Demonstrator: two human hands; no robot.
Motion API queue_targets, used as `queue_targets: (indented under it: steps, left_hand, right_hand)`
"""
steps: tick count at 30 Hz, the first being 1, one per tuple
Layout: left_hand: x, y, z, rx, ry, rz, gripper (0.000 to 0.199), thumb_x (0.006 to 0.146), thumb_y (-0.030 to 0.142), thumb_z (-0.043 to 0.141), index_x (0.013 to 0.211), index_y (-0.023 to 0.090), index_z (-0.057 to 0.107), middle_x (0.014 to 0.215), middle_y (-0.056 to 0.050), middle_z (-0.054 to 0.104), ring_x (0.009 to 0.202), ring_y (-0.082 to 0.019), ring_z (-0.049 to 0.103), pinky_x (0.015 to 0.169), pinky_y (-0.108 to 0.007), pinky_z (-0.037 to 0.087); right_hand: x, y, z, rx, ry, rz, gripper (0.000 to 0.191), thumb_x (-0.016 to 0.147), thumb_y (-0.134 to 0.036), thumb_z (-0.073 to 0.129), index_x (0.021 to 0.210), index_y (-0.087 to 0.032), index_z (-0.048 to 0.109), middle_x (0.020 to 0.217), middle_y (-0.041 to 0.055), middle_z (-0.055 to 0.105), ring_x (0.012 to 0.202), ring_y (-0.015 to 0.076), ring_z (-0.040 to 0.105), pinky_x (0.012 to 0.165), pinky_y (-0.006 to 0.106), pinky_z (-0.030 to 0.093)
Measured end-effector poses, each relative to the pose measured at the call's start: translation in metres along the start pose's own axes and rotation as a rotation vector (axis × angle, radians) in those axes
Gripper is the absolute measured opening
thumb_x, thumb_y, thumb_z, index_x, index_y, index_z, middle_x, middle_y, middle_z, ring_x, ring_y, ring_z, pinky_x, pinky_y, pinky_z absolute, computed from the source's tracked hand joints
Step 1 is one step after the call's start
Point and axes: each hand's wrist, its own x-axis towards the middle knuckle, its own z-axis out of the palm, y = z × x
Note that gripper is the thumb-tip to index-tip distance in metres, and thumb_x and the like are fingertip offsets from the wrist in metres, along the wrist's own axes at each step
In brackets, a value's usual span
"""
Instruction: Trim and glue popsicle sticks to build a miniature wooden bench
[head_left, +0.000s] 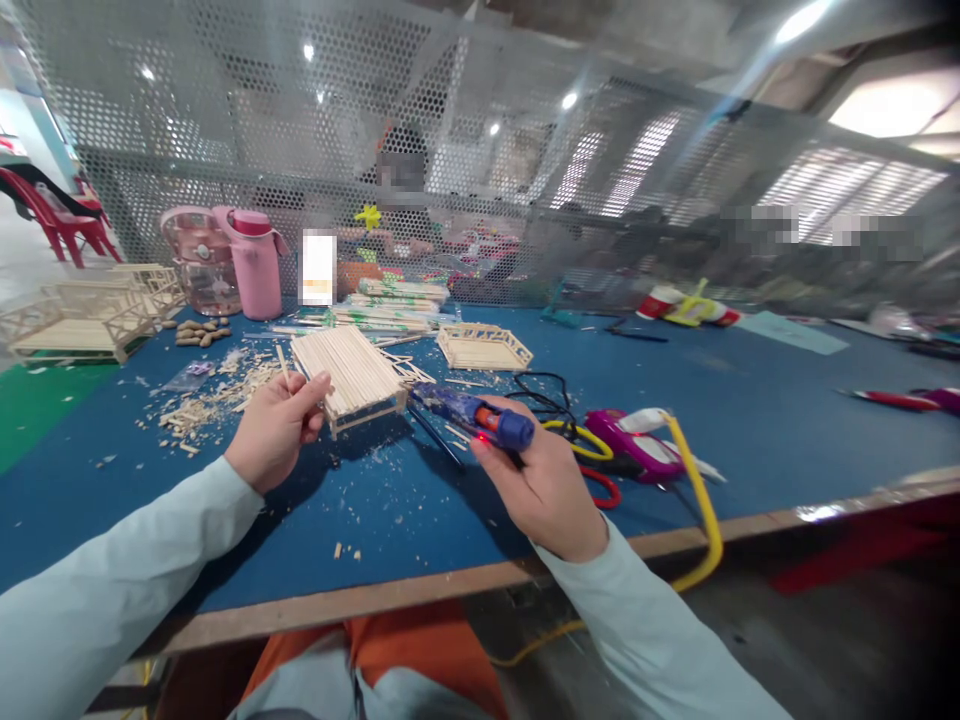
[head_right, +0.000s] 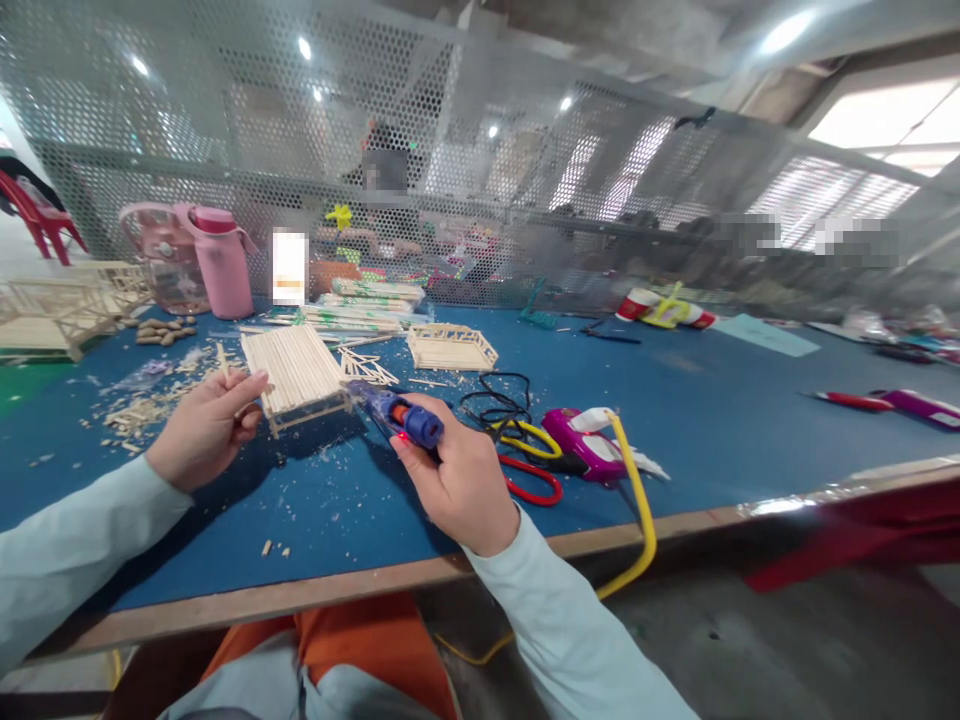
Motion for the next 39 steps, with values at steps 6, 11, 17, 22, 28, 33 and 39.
queue_targets:
  steps: [6,11,17,22,28,33,39]
  left_hand:
    - [-0.001,0.001,0.000,-0.004,0.002,-0.018,0.049,0.054,0.036,0.077,0.063,0.021,0.032,0.044,0.011,0.042,0.034,-0.002,0.036,0.029,-0.011,0.023]
    - [-0.002,0.002,0.000,0.009,-0.002,-0.015,0.046,0.056,0.035,0.075,0.062,0.021,0.032,0.043,0.011,0.041,0.034,-0.002,0.035,0.029,-0.011,0.024]
    - [-0.001,0.001,0.000,0.023,-0.013,-0.024,0.045,0.059,0.035,0.074,0.060,0.020,0.031,0.041,0.011,0.040,0.033,-0.002,0.034,0.029,-0.011,0.022]
    - [-0.001,0.001,0.000,0.016,-0.031,-0.022,0.045,0.059,0.034,0.074,0.060,0.020,0.031,0.041,0.011,0.040,0.034,-0.002,0.033,0.029,-0.011,0.023]
    - [-0.002,0.002,0.000,0.030,-0.026,-0.053,0.045,0.058,0.036,0.074,0.060,0.020,0.031,0.041,0.011,0.039,0.033,-0.002,0.032,0.030,-0.011,0.022]
    - [-0.002,0.003,0.001,0.017,-0.027,-0.042,0.045,0.057,0.034,0.074,0.059,0.020,0.031,0.041,0.011,0.039,0.033,-0.002,0.033,0.030,-0.011,0.023]
    - [0.011,-0.001,-0.007,0.080,-0.054,-0.116,0.039,0.060,0.031,0.072,0.058,0.020,0.035,0.037,0.010,0.041,0.029,-0.002,0.031,0.030,-0.012,0.019]
  right_hand:
    - [-0.003,0.000,0.002,0.024,-0.024,-0.016,0.028,0.084,-0.027,0.049,0.110,-0.017,0.050,0.094,0.0074,0.065,0.082,0.0180,0.064,0.070,0.025,0.049]
    - [-0.003,0.000,0.002,-0.005,-0.023,0.004,0.027,0.084,-0.029,0.047,0.108,-0.017,0.051,0.092,0.0082,0.066,0.081,0.0197,0.064,0.069,0.027,0.049]
    - [-0.003,-0.002,0.001,0.022,0.003,-0.016,0.026,0.084,-0.028,0.047,0.108,-0.017,0.051,0.095,0.0090,0.065,0.084,0.0201,0.064,0.071,0.028,0.050]
    - [-0.002,-0.002,0.002,0.014,-0.002,-0.011,0.024,0.085,-0.026,0.047,0.106,-0.016,0.051,0.092,0.0082,0.065,0.083,0.0190,0.064,0.070,0.027,0.050]
    - [-0.002,-0.003,0.005,0.035,0.008,-0.030,0.025,0.085,-0.027,0.047,0.107,-0.017,0.050,0.093,0.0086,0.065,0.084,0.0192,0.064,0.071,0.027,0.049]
    - [-0.006,0.006,0.000,-0.010,0.035,-0.009,0.025,0.085,-0.029,0.046,0.107,-0.017,0.051,0.091,0.0081,0.065,0.079,0.0198,0.064,0.068,0.028,0.049]
    - [0.016,0.043,-0.020,-0.160,0.143,0.150,0.038,0.083,-0.037,0.046,0.115,-0.017,0.043,0.095,0.0088,0.063,0.080,0.0213,0.062,0.069,0.030,0.047]
